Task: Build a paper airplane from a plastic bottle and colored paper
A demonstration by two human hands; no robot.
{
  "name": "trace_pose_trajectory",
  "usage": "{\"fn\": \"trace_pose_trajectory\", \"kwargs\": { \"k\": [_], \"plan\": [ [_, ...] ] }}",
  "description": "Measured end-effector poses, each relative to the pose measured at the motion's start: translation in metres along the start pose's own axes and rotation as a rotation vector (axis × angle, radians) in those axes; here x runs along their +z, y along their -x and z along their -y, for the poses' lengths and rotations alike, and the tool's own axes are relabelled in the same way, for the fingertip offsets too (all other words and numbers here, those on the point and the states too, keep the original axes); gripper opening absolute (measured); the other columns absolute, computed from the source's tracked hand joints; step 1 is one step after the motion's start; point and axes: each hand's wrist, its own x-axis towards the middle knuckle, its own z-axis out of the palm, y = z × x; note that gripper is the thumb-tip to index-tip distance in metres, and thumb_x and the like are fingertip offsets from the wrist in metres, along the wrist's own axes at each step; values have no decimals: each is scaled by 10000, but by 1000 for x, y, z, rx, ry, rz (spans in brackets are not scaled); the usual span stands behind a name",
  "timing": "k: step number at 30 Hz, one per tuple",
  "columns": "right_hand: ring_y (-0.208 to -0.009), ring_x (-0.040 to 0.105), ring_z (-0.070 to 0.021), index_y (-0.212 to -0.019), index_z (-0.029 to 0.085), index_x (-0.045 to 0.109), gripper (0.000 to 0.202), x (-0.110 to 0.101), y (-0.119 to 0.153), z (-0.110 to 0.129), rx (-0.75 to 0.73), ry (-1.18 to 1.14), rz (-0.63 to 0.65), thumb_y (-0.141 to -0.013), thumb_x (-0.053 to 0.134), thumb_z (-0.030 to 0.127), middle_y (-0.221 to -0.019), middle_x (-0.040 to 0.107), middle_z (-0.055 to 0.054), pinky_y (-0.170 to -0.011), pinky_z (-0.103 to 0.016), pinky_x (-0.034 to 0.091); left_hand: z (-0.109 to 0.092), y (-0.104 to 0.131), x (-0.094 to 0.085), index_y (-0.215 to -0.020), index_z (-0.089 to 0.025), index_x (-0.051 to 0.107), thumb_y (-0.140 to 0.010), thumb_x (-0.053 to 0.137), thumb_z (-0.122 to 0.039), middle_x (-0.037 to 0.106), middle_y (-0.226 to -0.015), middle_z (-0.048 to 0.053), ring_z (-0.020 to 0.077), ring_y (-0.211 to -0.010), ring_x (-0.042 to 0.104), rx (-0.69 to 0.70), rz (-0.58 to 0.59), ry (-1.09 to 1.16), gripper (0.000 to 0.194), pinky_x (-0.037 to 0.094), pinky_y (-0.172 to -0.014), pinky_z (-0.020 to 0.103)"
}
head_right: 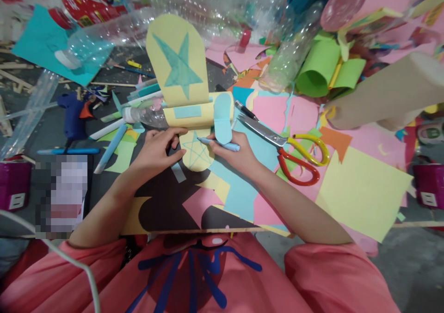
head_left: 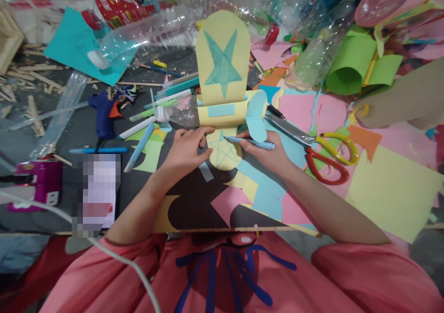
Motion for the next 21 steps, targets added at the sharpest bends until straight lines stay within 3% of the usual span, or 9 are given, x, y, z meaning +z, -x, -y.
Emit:
{"fn": "trace_pose_trajectory", "kwargs": {
  "k": [21],
  "plan": [
    [-620, 574, -150, -705, 178, 718, 166, -1, 0, -1, 18, -32, 3, -708, 700, 344, -661, 665, -18, -551, -296, 469, -1, 1, -1, -1258, -216, 561, -853, 531, -287, 519, -809, -16, 180, -807, 538, -12, 9, -7, 413, 317, -946, 391]
  ]
}}
